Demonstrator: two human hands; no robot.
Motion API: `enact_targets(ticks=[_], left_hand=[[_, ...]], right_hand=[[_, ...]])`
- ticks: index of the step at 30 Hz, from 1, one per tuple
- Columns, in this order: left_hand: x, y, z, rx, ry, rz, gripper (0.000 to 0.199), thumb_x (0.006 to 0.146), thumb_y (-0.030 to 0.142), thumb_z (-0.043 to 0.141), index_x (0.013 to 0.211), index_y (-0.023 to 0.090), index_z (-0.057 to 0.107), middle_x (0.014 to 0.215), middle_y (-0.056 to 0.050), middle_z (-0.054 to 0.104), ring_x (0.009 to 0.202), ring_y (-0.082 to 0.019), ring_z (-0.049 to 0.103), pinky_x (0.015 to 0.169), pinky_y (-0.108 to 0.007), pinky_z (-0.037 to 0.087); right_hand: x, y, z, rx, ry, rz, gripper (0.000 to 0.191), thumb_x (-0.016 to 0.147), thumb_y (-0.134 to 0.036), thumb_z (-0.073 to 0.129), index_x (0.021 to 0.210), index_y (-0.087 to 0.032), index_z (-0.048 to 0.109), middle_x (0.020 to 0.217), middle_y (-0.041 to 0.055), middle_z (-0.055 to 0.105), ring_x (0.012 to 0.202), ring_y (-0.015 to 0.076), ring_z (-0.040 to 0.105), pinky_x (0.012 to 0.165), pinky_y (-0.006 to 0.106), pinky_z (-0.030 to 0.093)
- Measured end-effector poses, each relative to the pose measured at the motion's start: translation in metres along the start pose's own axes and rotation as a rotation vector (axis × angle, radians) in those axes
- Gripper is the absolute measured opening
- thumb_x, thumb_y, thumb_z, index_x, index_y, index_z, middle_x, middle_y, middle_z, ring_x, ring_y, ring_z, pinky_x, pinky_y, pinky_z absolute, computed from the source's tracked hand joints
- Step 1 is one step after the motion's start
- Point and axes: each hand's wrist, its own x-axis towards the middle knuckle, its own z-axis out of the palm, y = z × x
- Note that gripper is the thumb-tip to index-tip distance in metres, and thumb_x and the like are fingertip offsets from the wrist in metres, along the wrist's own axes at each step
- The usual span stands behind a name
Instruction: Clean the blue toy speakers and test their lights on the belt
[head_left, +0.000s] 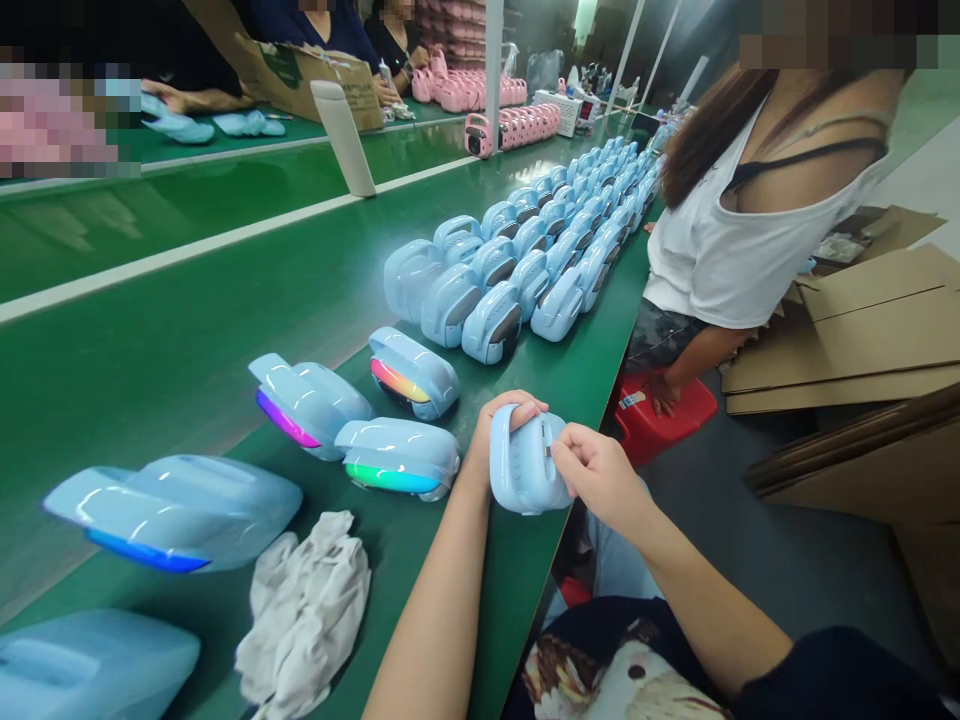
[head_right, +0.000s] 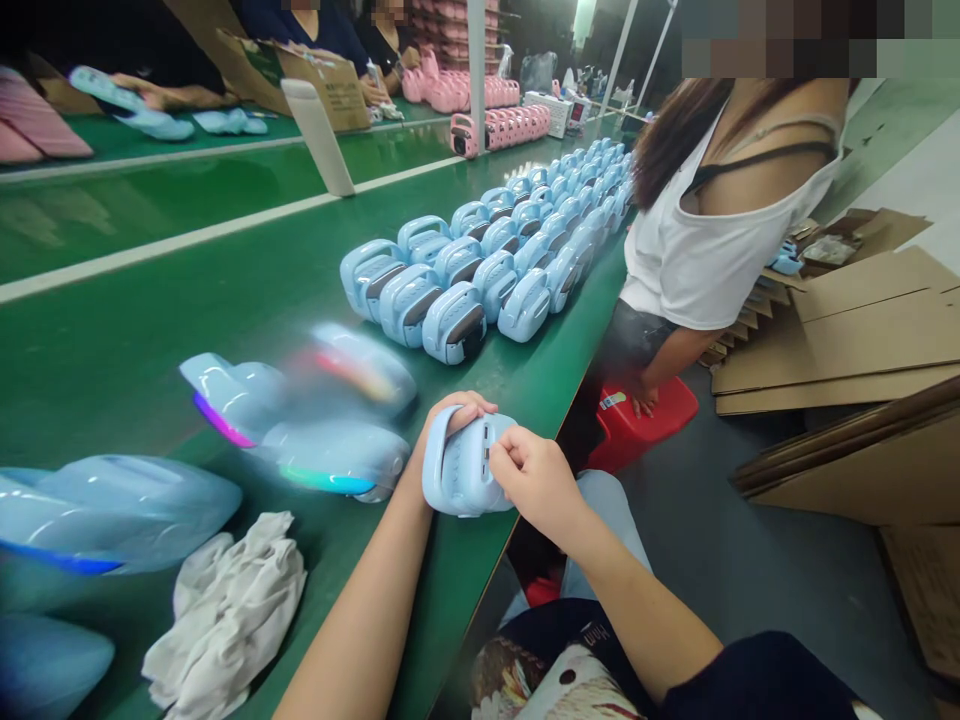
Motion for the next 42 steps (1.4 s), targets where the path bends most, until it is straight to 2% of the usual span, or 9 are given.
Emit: enact_targets(ticks=[6,9,14,17,19,22,27,35,42], left_hand=[[0.001,0.001,0.000,0.033,0.006,0.016,0.027,0.060,0.045,0.076,0.057,0.018,0.069,0.069,-0.004,0.067,0.069,-0.018,0.060,0.065,-0.029,0.047],[0.000,0.002,0.001,0.041,0.013,0.017,0.029,0.060,0.047,0.075,0.057,0.018,0.069,0.069,-0.004,0.066,0.070,-0.018,0.059,0.065,-0.030,0.047],[-0.001,0.003,0.001,0.046,0.009,0.002,0.031,0.060,0.048,0.075,0.057,0.018,0.068,0.070,-0.004,0.066,0.071,-0.018,0.059,0.067,-0.030,0.046],[-0.001,0.004,0.000,0.043,0.006,0.011,0.030,0.060,0.047,0.075,0.059,0.018,0.069,0.070,-0.004,0.067,0.072,-0.018,0.059,0.070,-0.030,0.046],[-0.001,0.003,-0.001,0.029,-0.015,0.012,0.027,0.061,0.045,0.075,0.060,0.019,0.069,0.071,-0.004,0.067,0.072,-0.018,0.059,0.070,-0.030,0.046],[-0.001,0.003,-0.001,-0.001,-0.028,0.005,0.025,0.062,0.043,0.075,0.059,0.019,0.068,0.072,-0.004,0.067,0.070,-0.017,0.059,0.068,-0.030,0.046],[-0.002,0.002,0.001,-0.045,-0.022,-0.006,0.025,0.061,0.041,0.075,0.057,0.019,0.067,0.070,-0.003,0.066,0.070,-0.017,0.059,0.067,-0.029,0.046],[-0.002,0.003,0.000,-0.028,-0.015,-0.015,0.026,0.062,0.042,0.075,0.058,0.018,0.068,0.069,-0.003,0.066,0.068,-0.016,0.058,0.066,-0.028,0.046],[-0.003,0.000,-0.005,-0.013,-0.026,0.003,0.022,0.067,0.041,0.072,0.063,0.019,0.069,0.071,-0.003,0.067,0.073,-0.018,0.061,0.072,-0.030,0.047]], right_hand=[[0.005,-0.002,-0.001,-0.104,-0.026,-0.033,0.028,0.087,-0.033,0.047,0.063,-0.020,0.041,0.049,-0.0065,0.043,0.048,0.0097,0.037,0.048,0.024,0.026],[0.006,-0.003,-0.001,-0.148,0.000,-0.040,0.027,0.088,-0.033,0.045,0.065,-0.020,0.042,0.051,-0.0064,0.042,0.050,0.0102,0.037,0.050,0.025,0.026],[0.007,-0.003,-0.008,-0.192,-0.073,-0.036,0.029,0.088,-0.036,0.049,0.065,-0.020,0.041,0.058,-0.0052,0.043,0.055,0.0115,0.040,0.051,0.025,0.030],[0.014,0.009,-0.010,-0.180,0.039,-0.135,0.023,0.081,-0.042,0.062,0.088,-0.022,0.052,0.089,0.0000,0.058,0.086,0.0177,0.054,0.077,0.030,0.043],[0.019,0.023,-0.008,-0.079,0.032,-0.198,0.046,0.079,-0.045,0.066,0.117,-0.024,0.049,0.125,0.0053,0.050,0.119,0.0223,0.044,0.101,0.037,0.034],[0.026,0.041,-0.002,0.176,-0.150,-0.177,0.063,0.086,-0.048,0.057,0.140,-0.027,0.031,0.149,0.0055,0.028,0.137,0.0216,0.026,0.113,0.040,0.022],[0.027,0.051,0.002,0.434,-0.235,-0.130,0.065,0.084,-0.043,0.062,0.141,-0.030,0.032,0.151,0.0023,0.027,0.138,0.0226,0.025,0.114,0.041,0.022],[0.034,0.052,-0.003,0.493,-0.266,-0.095,0.062,0.079,-0.038,0.069,0.134,-0.031,0.040,0.144,0.0018,0.035,0.133,0.0224,0.034,0.109,0.039,0.031],[0.036,0.038,-0.001,0.504,-0.238,0.054,0.069,0.069,-0.035,0.075,0.127,-0.028,0.040,0.140,0.0061,0.038,0.127,0.0253,0.040,0.105,0.043,0.036]])
